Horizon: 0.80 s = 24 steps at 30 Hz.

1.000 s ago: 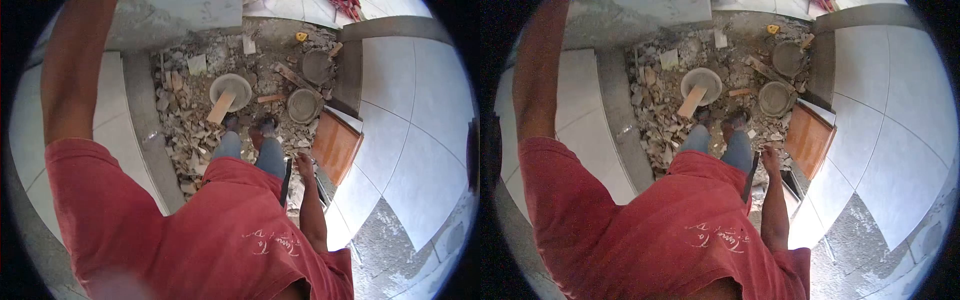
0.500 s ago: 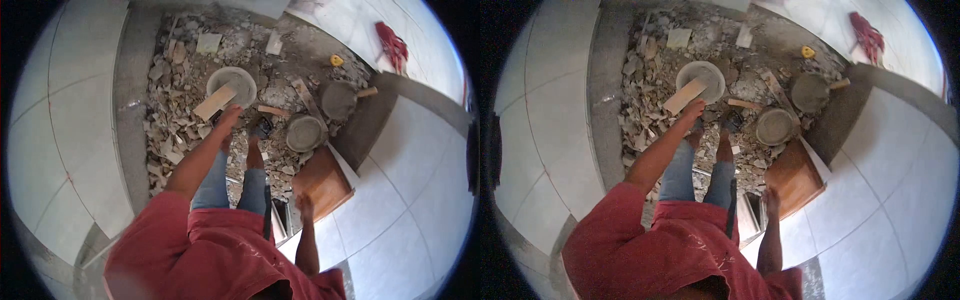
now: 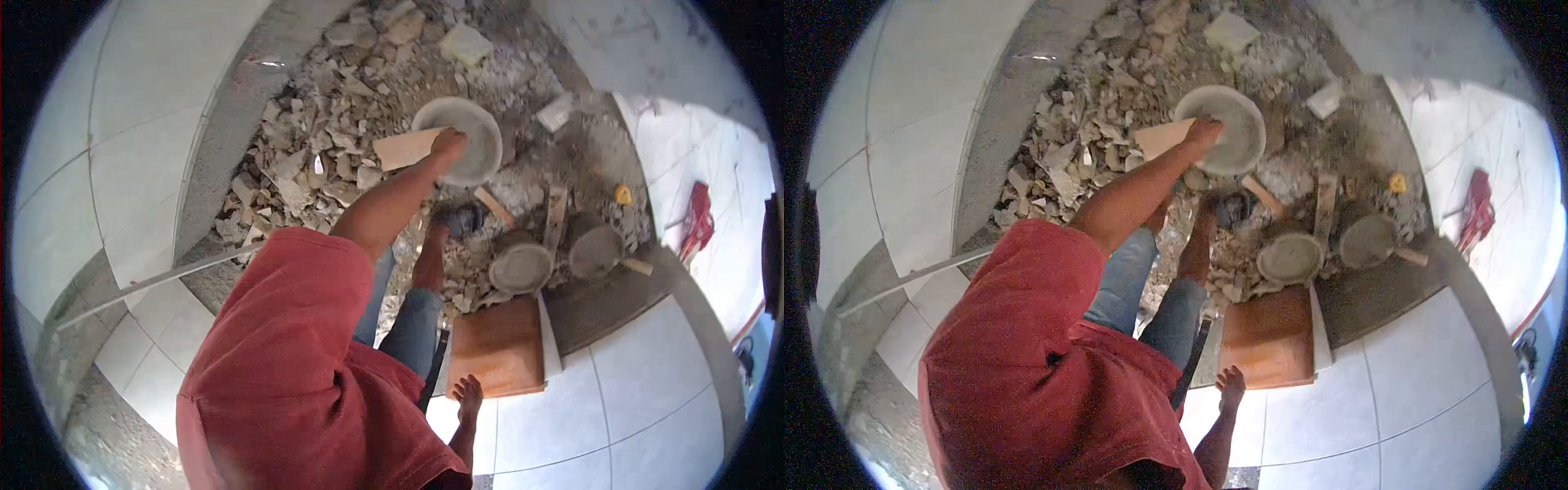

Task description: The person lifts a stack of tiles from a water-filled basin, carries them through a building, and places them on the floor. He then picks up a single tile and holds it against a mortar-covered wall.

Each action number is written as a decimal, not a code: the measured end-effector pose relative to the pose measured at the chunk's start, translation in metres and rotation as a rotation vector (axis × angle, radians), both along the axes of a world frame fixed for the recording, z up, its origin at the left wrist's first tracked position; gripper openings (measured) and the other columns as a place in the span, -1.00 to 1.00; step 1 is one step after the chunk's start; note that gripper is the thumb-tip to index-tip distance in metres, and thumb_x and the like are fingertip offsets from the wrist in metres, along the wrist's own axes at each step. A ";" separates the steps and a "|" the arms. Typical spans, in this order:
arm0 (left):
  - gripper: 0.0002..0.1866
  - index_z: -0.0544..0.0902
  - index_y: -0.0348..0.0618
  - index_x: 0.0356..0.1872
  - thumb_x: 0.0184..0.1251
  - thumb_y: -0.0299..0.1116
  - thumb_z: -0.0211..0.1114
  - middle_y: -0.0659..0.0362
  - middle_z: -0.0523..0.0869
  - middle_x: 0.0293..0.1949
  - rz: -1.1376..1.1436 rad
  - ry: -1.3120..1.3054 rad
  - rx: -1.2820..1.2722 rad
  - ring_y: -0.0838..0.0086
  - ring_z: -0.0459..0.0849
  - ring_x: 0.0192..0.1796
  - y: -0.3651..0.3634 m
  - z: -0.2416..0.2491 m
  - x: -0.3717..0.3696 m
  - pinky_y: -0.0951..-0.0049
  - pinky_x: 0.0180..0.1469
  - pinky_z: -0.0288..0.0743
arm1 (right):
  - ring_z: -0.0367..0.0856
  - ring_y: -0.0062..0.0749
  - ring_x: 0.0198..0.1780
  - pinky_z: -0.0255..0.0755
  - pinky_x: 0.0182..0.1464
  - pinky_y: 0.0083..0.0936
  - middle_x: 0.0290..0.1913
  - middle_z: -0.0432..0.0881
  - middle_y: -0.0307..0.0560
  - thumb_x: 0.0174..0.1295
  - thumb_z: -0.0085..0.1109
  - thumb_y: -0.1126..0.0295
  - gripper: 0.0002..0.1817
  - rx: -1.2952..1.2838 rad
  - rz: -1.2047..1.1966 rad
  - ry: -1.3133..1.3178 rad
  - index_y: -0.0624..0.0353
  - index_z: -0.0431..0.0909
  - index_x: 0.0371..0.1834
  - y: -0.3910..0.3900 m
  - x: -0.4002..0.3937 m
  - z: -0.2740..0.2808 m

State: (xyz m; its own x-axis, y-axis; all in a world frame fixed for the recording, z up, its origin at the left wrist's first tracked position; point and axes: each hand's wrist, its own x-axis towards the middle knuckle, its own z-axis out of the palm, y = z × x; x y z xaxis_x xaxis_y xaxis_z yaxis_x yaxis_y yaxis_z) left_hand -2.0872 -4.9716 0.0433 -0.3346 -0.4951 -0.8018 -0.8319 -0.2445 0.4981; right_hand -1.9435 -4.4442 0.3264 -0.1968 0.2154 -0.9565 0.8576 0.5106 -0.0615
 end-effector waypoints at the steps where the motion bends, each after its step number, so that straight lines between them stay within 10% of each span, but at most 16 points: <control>1: -0.67 0.45 -0.29 -0.31 0.17 -0.18 -0.06 0.05 0.51 -0.39 0.090 -0.005 -0.068 0.26 0.49 -0.33 -0.012 0.016 0.001 0.21 -0.24 0.32 | 0.49 -0.35 -0.26 0.39 -0.26 -0.41 -0.17 0.46 -0.10 0.12 -0.03 0.22 -0.62 -0.053 -0.105 -0.005 0.06 0.28 0.01 0.012 -0.017 -0.010; 12: -0.89 0.39 -0.20 -0.36 0.23 -0.38 -0.02 0.20 0.40 -0.62 0.797 0.426 0.194 0.58 0.14 -0.71 -0.109 0.189 0.120 0.50 -0.65 0.07 | 0.48 -0.50 -0.34 0.38 -0.37 -0.55 -0.27 0.47 -0.24 0.10 0.02 0.15 -0.64 -0.142 0.256 0.330 0.02 0.32 -0.06 -0.079 -0.156 0.015; 20: -0.86 0.44 -0.12 -0.29 0.09 -0.42 0.11 0.21 0.51 -0.35 0.950 0.629 0.052 0.46 0.52 -0.36 -0.170 0.079 0.204 0.37 -0.43 0.36 | 0.50 -0.35 -0.28 0.41 -0.33 -0.44 -0.23 0.47 -0.14 0.12 -0.03 0.15 -0.64 -0.094 0.321 0.199 0.06 0.33 -0.05 -0.071 -0.136 0.014; 23: -0.71 0.55 -0.09 -0.21 0.03 -0.33 -0.02 0.12 0.63 -0.37 0.319 0.044 -0.684 0.25 0.58 -0.31 -0.213 0.021 0.268 0.32 -0.34 0.41 | 0.50 -0.33 -0.28 0.41 -0.34 -0.44 -0.22 0.47 -0.11 0.11 -0.03 0.18 -0.65 -0.060 0.337 0.151 0.06 0.33 -0.06 -0.066 -0.124 0.028; 24: -0.70 0.55 -0.12 -0.22 0.02 -0.33 -0.01 0.11 0.63 -0.42 0.428 -0.018 -0.572 0.25 0.58 -0.35 -0.219 0.037 0.279 0.31 -0.34 0.41 | 0.50 -0.32 -0.28 0.41 -0.34 -0.45 -0.22 0.47 -0.11 0.11 -0.04 0.20 -0.66 -0.006 0.360 0.121 0.06 0.33 -0.06 -0.066 -0.122 0.031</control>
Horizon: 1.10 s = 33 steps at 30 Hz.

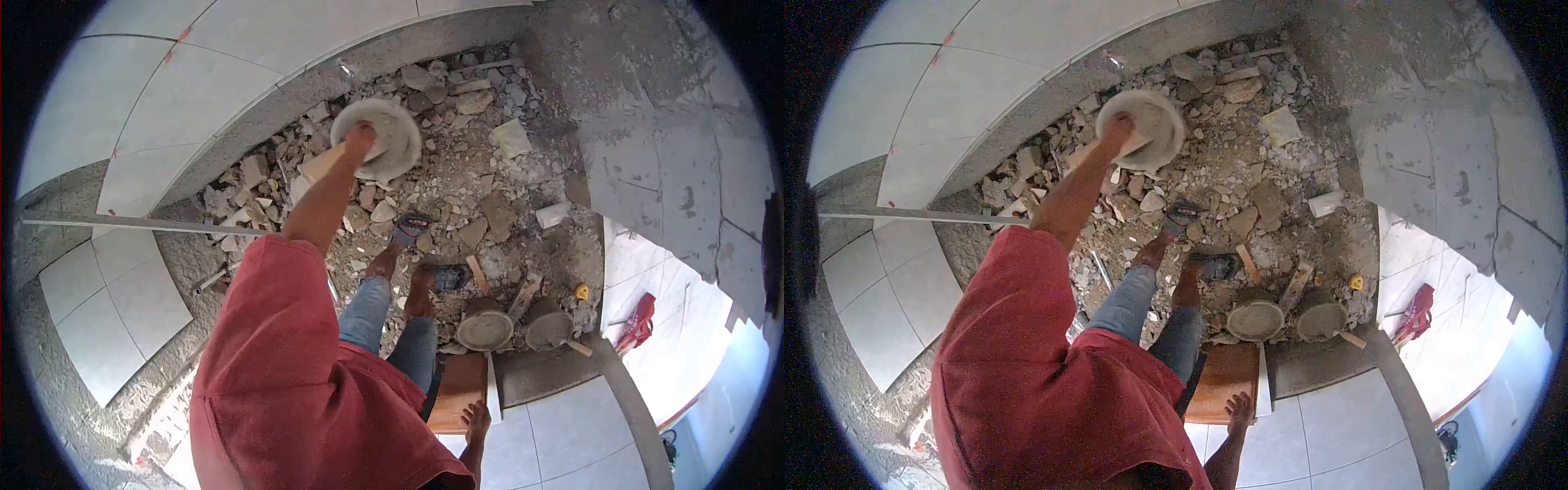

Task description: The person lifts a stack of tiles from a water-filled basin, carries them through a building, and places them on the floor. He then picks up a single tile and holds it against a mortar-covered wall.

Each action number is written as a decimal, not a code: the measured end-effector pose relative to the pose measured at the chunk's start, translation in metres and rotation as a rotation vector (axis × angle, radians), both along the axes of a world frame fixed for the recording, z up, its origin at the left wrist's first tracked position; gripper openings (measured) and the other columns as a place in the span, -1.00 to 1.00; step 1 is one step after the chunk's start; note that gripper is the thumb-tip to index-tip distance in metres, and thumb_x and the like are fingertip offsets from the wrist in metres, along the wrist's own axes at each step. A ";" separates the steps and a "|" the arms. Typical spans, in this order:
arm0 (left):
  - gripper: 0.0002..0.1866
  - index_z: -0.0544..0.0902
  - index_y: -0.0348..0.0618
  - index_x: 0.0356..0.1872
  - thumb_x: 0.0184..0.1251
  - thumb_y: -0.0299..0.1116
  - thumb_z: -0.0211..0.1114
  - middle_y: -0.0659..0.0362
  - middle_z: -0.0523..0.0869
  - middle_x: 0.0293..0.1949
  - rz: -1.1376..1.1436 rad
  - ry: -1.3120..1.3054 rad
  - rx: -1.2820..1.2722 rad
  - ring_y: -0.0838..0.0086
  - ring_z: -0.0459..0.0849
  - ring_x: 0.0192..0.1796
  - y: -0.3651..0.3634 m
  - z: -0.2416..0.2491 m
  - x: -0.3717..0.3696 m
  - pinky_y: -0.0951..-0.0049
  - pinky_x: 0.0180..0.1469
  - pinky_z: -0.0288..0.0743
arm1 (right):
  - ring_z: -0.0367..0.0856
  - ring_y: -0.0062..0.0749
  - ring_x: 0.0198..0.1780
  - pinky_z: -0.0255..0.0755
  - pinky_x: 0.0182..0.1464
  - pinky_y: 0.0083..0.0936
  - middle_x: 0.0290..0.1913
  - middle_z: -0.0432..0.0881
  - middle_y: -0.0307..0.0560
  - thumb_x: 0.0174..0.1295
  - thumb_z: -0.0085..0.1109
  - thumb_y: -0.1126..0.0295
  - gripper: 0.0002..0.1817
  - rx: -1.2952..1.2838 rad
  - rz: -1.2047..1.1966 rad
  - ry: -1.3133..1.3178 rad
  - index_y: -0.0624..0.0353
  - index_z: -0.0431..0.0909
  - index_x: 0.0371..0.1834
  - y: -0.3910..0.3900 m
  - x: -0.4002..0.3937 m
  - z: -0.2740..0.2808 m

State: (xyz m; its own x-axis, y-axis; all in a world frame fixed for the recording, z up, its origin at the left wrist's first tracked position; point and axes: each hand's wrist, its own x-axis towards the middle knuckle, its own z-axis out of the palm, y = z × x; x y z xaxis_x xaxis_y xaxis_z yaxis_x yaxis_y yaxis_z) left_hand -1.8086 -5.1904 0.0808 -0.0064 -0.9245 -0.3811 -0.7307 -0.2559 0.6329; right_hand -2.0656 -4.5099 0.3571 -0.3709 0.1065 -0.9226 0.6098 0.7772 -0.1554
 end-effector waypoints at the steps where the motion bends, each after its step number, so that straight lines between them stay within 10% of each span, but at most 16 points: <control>1: -0.69 0.56 -0.15 -0.22 0.00 -0.33 -0.01 0.11 0.63 -0.47 0.115 -0.004 0.117 0.24 0.59 -0.38 -0.005 0.020 0.010 0.29 -0.34 0.40 | 0.50 -0.32 -0.28 0.41 -0.34 -0.45 -0.22 0.47 -0.11 0.11 -0.04 0.20 -0.66 0.003 0.004 0.001 0.06 0.33 -0.06 0.004 -0.001 -0.001; 8: -0.71 0.55 -0.10 -0.21 0.03 -0.33 -0.01 0.07 0.62 -0.44 0.421 0.352 0.280 0.20 0.58 -0.34 -0.027 0.003 0.100 0.25 -0.28 0.40 | 0.50 -0.33 -0.34 0.42 -0.36 -0.42 -0.26 0.48 -0.14 0.11 0.00 0.17 -0.66 0.019 0.063 -0.007 0.01 0.31 -0.08 -0.016 -0.025 -0.014; 10: -0.74 0.57 -0.10 -0.25 0.06 -0.29 0.01 0.03 0.62 -0.40 -0.235 -0.218 -0.041 0.18 0.58 -0.30 -0.039 -0.018 0.128 0.27 -0.24 0.40 | 0.50 -0.33 -0.34 0.42 -0.36 -0.42 -0.26 0.48 -0.15 0.11 0.00 0.17 -0.67 -0.001 0.111 0.010 0.00 0.31 -0.07 -0.022 -0.039 -0.022; 17: -0.73 0.58 -0.13 -0.30 0.10 -0.24 0.00 -0.09 0.58 -0.33 -0.362 -0.482 -0.193 0.17 0.55 -0.21 -0.057 0.001 0.150 0.21 -0.16 0.37 | 0.48 -0.46 -0.40 0.37 -0.44 -0.58 -0.33 0.46 -0.21 0.10 0.00 0.34 -0.73 -0.076 0.099 -0.015 0.03 0.33 -0.11 -0.075 -0.066 -0.037; 19: -0.75 0.58 -0.16 -0.34 0.10 -0.27 -0.01 -0.12 0.57 -0.35 0.007 -0.334 -0.003 0.12 0.54 -0.23 -0.039 0.027 0.119 0.19 -0.17 0.37 | 0.49 -0.46 -0.40 0.38 -0.44 -0.58 -0.34 0.47 -0.24 0.09 0.02 0.34 -0.77 -0.095 0.096 -0.008 0.00 0.37 -0.15 -0.085 -0.065 -0.039; 26: -0.77 0.51 -0.27 -0.35 0.09 -0.34 -0.05 -0.15 0.55 -0.40 -0.267 -0.566 -0.226 0.05 0.54 -0.28 -0.047 -0.100 0.162 0.16 -0.22 0.38 | 0.48 -0.47 -0.39 0.38 -0.46 -0.60 -0.29 0.45 -0.18 0.08 -0.02 0.34 -0.68 -0.308 -0.071 -0.091 0.11 0.29 -0.07 -0.056 -0.059 -0.076; 28: -0.76 0.47 -0.29 -0.35 0.09 -0.35 -0.07 -0.15 0.54 -0.38 -0.259 -0.398 -0.012 0.03 0.53 -0.26 -0.040 -0.018 0.108 0.17 -0.21 0.39 | 0.50 -0.40 -0.31 0.43 -0.37 -0.55 -0.26 0.46 -0.15 0.12 -0.12 0.21 -0.67 -0.307 -0.059 -0.149 0.10 0.30 -0.08 -0.073 -0.056 -0.078; 29: -0.76 0.45 -0.29 -0.32 0.07 -0.35 -0.08 -0.13 0.55 -0.35 -0.393 -0.464 -0.071 0.04 0.54 -0.25 -0.041 -0.065 0.120 0.19 -0.20 0.40 | 0.51 -0.34 -0.27 0.44 -0.31 -0.44 -0.26 0.47 -0.15 0.13 -0.14 0.19 -0.68 -0.333 -0.285 -0.142 0.09 0.33 -0.10 -0.087 -0.047 -0.072; 31: -0.72 0.44 -0.28 -0.25 0.08 -0.32 -0.07 -0.07 0.57 -0.29 -0.678 -0.620 -0.190 0.12 0.56 -0.24 -0.034 -0.176 0.158 0.23 -0.18 0.42 | 0.50 -0.28 -0.23 0.43 -0.25 -0.29 -0.26 0.47 -0.15 0.13 -0.15 0.13 -0.65 -0.208 0.055 -0.137 0.09 0.36 -0.11 -0.114 -0.044 -0.057; 33: -0.70 0.42 -0.28 -0.20 0.09 -0.31 -0.06 -0.05 0.57 -0.26 -0.702 -0.630 -0.217 0.16 0.57 -0.22 -0.043 -0.159 0.128 0.26 -0.16 0.42 | 0.50 -0.26 -0.24 0.43 -0.24 -0.27 -0.26 0.47 -0.15 0.13 -0.16 0.13 -0.64 -0.298 -0.058 -0.114 0.10 0.37 -0.11 -0.100 -0.044 -0.067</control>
State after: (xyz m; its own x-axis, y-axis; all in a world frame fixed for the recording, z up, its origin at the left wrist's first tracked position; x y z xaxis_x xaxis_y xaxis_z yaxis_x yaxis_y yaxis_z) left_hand -1.6807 -5.2335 -0.0777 -0.4367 -0.8388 -0.3252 -0.8942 0.4443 0.0549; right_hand -2.1096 -4.6098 0.2903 -0.2650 -0.1571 -0.9514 0.6782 0.6710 -0.2997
